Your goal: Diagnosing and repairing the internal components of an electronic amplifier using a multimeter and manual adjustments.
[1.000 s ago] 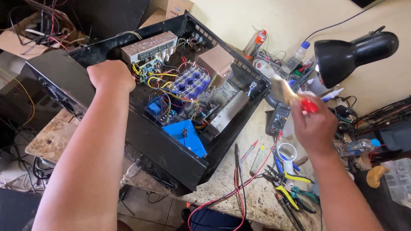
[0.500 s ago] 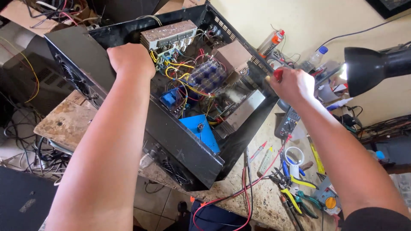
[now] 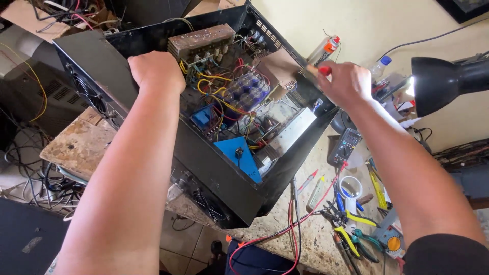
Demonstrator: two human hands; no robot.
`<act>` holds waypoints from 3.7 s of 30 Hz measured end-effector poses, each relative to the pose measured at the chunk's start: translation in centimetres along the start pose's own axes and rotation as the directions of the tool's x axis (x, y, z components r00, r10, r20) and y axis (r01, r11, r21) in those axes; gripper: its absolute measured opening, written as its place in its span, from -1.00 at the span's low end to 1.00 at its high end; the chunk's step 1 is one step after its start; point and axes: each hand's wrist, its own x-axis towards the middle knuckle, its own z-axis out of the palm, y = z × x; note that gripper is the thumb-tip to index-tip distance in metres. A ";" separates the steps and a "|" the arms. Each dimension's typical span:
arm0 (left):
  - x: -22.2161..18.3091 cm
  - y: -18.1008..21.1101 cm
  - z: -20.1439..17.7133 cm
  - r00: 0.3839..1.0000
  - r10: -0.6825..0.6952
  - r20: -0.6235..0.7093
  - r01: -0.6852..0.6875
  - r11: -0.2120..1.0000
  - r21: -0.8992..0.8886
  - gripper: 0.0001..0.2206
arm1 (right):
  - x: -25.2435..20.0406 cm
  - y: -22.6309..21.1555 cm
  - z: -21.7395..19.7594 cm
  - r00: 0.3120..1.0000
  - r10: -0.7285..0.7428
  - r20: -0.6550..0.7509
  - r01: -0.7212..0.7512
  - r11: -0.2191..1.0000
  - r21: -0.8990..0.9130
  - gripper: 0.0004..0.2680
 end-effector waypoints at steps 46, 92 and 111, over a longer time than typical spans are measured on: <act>1.6 -0.5 -0.3 0.979 -0.014 0.204 0.026 0.998 -0.053 -0.74 | 25.5 -7.2 7.3 0.977 -0.067 -0.205 0.119 0.961 0.251 -0.86; 1.9 -0.4 0.1 0.978 -0.005 0.207 0.017 0.998 -0.055 -0.87 | 25.0 -8.3 9.3 0.994 0.088 0.062 -0.073 0.974 -0.212 -0.57; 1.7 -0.3 0.5 0.978 0.003 0.206 0.013 0.997 -0.077 -0.76 | 21.3 -7.4 7.3 0.988 0.033 0.148 0.032 0.907 -0.419 -0.64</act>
